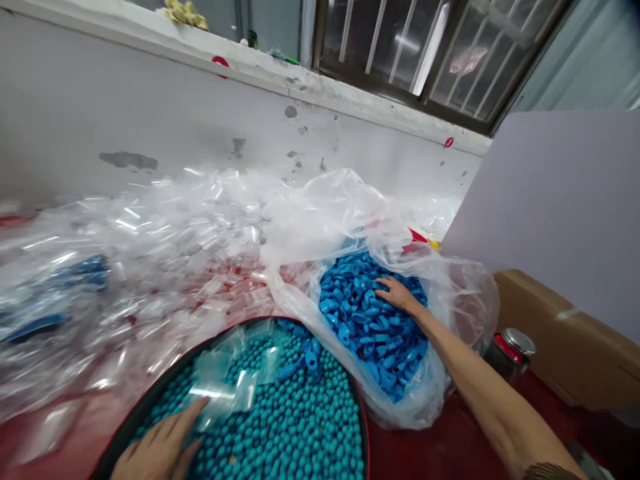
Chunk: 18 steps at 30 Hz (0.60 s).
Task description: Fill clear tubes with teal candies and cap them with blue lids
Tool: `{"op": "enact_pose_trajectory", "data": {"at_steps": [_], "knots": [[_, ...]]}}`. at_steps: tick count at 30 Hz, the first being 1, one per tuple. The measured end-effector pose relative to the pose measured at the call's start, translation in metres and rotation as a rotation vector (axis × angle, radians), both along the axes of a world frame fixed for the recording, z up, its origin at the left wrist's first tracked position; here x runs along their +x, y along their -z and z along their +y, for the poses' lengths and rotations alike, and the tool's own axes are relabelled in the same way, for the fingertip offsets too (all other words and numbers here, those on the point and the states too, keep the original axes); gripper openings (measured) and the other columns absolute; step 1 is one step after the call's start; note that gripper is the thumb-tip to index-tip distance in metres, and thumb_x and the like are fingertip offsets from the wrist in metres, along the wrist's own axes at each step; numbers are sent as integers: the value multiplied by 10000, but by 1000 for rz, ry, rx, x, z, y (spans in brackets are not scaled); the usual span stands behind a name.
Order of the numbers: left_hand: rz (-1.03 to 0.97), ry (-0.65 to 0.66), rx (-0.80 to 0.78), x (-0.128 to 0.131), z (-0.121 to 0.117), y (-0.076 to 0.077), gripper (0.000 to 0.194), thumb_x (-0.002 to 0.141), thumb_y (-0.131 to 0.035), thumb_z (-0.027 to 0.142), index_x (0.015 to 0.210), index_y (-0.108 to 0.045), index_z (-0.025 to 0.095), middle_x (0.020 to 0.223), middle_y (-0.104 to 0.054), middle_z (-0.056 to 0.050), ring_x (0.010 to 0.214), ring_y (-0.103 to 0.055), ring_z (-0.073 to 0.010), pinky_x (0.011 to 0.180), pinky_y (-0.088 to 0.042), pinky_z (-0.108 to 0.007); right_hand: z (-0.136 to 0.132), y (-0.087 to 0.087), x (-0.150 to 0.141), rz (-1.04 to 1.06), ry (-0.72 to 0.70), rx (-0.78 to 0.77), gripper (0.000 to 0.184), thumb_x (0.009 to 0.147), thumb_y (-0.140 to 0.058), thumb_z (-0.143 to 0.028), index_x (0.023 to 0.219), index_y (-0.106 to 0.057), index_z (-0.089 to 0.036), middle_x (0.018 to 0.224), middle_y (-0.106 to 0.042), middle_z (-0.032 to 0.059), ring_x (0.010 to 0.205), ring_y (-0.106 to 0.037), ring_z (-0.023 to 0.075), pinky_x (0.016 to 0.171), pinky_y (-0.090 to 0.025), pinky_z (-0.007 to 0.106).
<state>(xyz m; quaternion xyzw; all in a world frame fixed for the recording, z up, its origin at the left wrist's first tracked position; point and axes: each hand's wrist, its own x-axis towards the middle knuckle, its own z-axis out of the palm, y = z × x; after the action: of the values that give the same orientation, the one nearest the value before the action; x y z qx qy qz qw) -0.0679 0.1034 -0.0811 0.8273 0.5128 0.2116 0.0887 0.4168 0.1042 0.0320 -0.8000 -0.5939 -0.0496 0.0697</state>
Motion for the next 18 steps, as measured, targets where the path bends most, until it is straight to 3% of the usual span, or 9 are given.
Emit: {"op": "enact_pose_trajectory", "data": {"at_steps": [4, 6, 8, 10, 12, 15, 18], "knots": [[-32, 198, -191, 13, -16, -41, 342, 751, -442, 276, 1078, -519, 217, 1065, -583, -59, 975, -530, -203, 872, -398, -350, -20, -3, -20, 35, -21, -127, 306, 752, -531, -269, 1021, -599, -142, 980, -549, 136, 848, -542, 207, 693, -388, 287], [-70, 262, -254, 22, -26, -57, 395, 741, -479, 257, 1132, -467, 201, 1137, -524, -73, 1046, -474, -206, 915, -363, -360, -26, -8, -38, -16, 14, -109, 356, 734, -550, -245, 1069, -559, -125, 1069, -491, 199, 884, -513, 276, 701, -373, 367], [-93, 301, -303, 26, -35, -66, 465, 723, -508, 216, 1178, -408, 213, 1179, -476, -68, 1078, -441, -197, 926, -355, -347, -28, -15, -66, -111, 2, -47, 352, 768, -497, -230, 1110, -522, -152, 1119, -461, 204, 892, -504, 284, 704, -362, 378], [-73, 262, -314, 26, -43, -70, 426, 727, -490, 170, 1147, -427, 212, 1137, -486, -66, 1040, -460, -189, 898, -374, -331, -30, -20, -108, -96, -108, -26, 309, 815, -410, -223, 1104, -517, -199, 1089, -502, 150, 864, -521, 239, 710, -367, 340], [-24, 187, -296, 23, -49, -70, 336, 746, -452, 149, 1078, -476, 192, 1038, -523, -69, 961, -495, -182, 852, -395, -317, -29, -21, -161, 21, -341, -46, 274, 841, -364, -230, 1055, -536, -222, 993, -565, 86, 837, -534, 191, 715, -378, 284], [66, 154, -265, 21, -54, -67, 303, 751, -454, 164, 1051, -492, 168, 958, -539, -76, 923, -498, -192, 820, -395, -309, -24, -7, -242, 167, -664, -104, 236, 831, -398, -233, 1023, -535, -235, 991, -568, 52, 892, -521, 175, 749, -377, 255], [151, 138, -275, 23, -58, -65, 333, 716, -505, 185, 1049, -481, 180, 941, -538, -70, 912, -498, -208, 785, -397, -309, -16, 16, -295, 232, -708, -205, 216, 770, -501, -231, 980, -538, -198, 940, -575, 73, 896, -525, 214, 728, -391, 284]]}}
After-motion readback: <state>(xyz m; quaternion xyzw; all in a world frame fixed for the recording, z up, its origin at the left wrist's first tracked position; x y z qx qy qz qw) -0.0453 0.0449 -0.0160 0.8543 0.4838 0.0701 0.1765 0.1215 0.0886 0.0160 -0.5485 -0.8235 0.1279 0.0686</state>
